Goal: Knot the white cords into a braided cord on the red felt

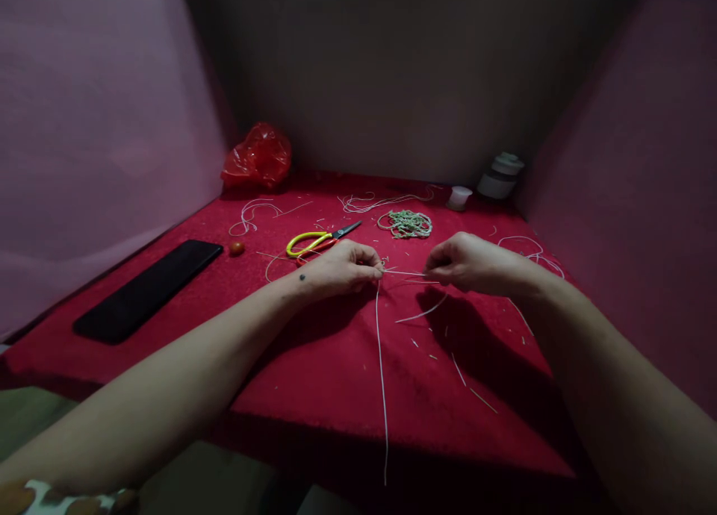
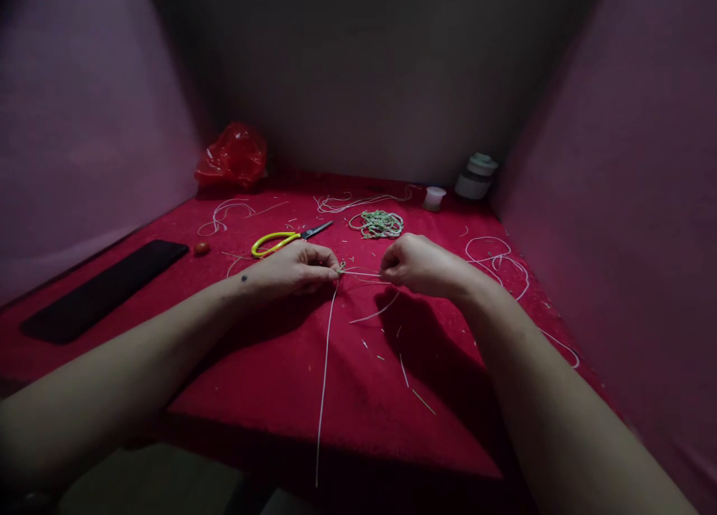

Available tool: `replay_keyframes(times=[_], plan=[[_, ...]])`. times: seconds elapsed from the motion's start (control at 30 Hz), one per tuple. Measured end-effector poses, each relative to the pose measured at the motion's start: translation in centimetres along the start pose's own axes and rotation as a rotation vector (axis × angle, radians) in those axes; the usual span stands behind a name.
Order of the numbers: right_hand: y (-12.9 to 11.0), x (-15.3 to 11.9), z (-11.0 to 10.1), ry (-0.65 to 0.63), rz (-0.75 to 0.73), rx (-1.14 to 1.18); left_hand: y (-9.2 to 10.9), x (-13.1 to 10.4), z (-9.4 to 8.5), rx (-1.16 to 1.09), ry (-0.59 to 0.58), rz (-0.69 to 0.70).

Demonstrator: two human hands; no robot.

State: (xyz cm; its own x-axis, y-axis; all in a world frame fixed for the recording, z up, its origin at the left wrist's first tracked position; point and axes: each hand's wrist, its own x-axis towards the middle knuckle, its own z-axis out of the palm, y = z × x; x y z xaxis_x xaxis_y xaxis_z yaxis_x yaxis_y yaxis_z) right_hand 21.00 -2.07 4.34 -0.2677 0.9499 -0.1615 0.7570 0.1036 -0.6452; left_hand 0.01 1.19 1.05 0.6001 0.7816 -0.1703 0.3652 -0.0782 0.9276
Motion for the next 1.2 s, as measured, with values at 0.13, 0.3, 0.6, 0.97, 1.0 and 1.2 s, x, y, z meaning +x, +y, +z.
replay_keyframes(times=[0.13,0.3,0.6,0.97,1.0,1.2], plan=[[0.9,-0.8,-1.3,-0.056,0.028,-0.153,0.2,-0.1,-0.2,0.001,-0.008,0.001],[2.3,-1.0,-2.3,-0.077,0.101,-0.228,0.2,-0.3,-0.4,-0.008,0.009,0.008],[1.7,0.4,-0.7,0.414,-0.058,0.442,-0.1,0.0,-0.6,0.152,0.007,0.1],[-0.4,4.0,2.0,0.363,-0.256,0.669,-1.3,0.6,-0.7,0.346,0.145,0.311],[-0.5,4.2,2.0,0.364,-0.268,0.649,-1.6,0.7,-0.7,0.405,0.156,0.372],[-1.0,4.8,2.3,0.402,-0.294,0.618,-1.7,0.6,-0.4,0.529,0.159,0.463]])
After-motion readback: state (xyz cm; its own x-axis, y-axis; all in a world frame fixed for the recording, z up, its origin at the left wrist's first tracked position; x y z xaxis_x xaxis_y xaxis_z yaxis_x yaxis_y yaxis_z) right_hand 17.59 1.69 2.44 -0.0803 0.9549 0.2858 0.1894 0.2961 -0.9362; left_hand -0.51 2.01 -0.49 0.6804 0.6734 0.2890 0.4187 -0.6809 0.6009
